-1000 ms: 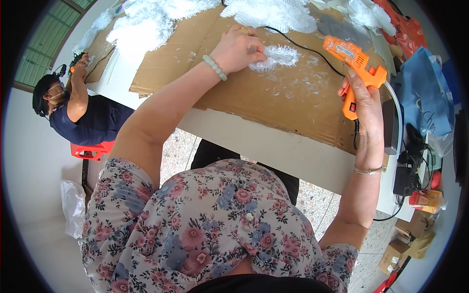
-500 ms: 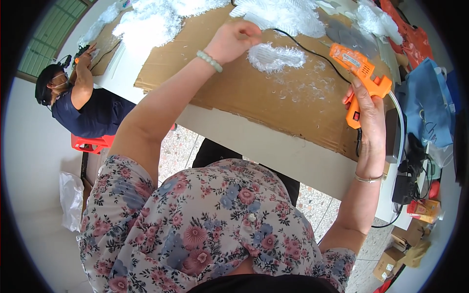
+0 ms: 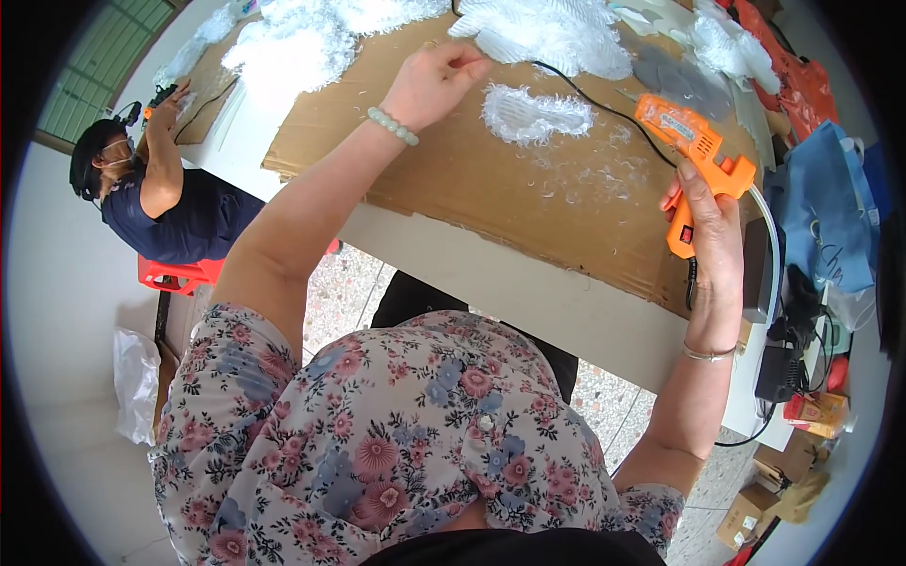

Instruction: Apply hot glue to a cardboard base and attach white fiberfill stuffing.

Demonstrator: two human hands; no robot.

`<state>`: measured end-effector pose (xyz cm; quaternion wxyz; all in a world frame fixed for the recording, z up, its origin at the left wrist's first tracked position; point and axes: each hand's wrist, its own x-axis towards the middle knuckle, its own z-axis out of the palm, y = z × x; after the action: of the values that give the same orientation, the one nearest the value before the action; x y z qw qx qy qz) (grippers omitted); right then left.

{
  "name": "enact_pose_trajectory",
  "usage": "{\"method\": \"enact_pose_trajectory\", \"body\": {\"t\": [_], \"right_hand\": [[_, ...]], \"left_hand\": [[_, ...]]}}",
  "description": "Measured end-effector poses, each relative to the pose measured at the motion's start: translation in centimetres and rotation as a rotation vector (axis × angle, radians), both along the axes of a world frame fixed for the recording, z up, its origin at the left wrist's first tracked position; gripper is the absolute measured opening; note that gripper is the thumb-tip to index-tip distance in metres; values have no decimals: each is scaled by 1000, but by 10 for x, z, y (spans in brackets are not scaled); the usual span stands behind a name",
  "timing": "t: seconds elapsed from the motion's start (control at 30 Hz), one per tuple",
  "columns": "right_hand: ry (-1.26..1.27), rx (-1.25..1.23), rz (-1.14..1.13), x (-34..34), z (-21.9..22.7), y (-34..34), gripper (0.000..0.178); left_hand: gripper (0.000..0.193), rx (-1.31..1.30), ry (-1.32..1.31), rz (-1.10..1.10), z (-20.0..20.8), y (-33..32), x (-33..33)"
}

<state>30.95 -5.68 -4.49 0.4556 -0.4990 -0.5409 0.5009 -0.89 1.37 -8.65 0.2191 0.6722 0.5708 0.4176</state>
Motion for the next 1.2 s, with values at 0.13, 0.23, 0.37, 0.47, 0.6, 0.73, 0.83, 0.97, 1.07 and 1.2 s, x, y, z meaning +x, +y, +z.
{"method": "enact_pose_trajectory", "body": {"t": [0.13, 0.23, 0.37, 0.47, 0.6, 0.73, 0.83, 0.97, 1.07, 1.2], "right_hand": [[-2, -2, 11, -5, 4, -3, 34], [-22, -8, 4, -1, -1, -1, 36], [-42, -31, -9, 3, -7, 1, 38], [-48, -22, 10, 3, -6, 1, 37], [8, -12, 29, 0, -6, 0, 38], [29, 1, 23, 1, -7, 1, 36], [41, 7, 19, 2, -7, 3, 33], [96, -7, -14, 3, -9, 4, 29], [134, -46, -18, 4, -13, 6, 29], [155, -45, 7, 9, -20, 8, 31]], "left_hand": [[9, 398, 476, -209, -14, -9, 5], [11, 567, 773, -300, -6, -11, 12], [13, 105, 336, -254, 8, 8, 1], [15, -65, 153, -169, 7, 9, 5], [18, 284, 585, -439, -13, -1, 15], [19, 406, 684, -408, 1, 2, 18], [19, -94, 210, -231, 15, -4, 24], [23, 205, 576, -498, -3, 2, 15], [23, 22, 478, -383, 12, 5, 18], [17, 136, 370, -196, 17, 19, 26]]}}
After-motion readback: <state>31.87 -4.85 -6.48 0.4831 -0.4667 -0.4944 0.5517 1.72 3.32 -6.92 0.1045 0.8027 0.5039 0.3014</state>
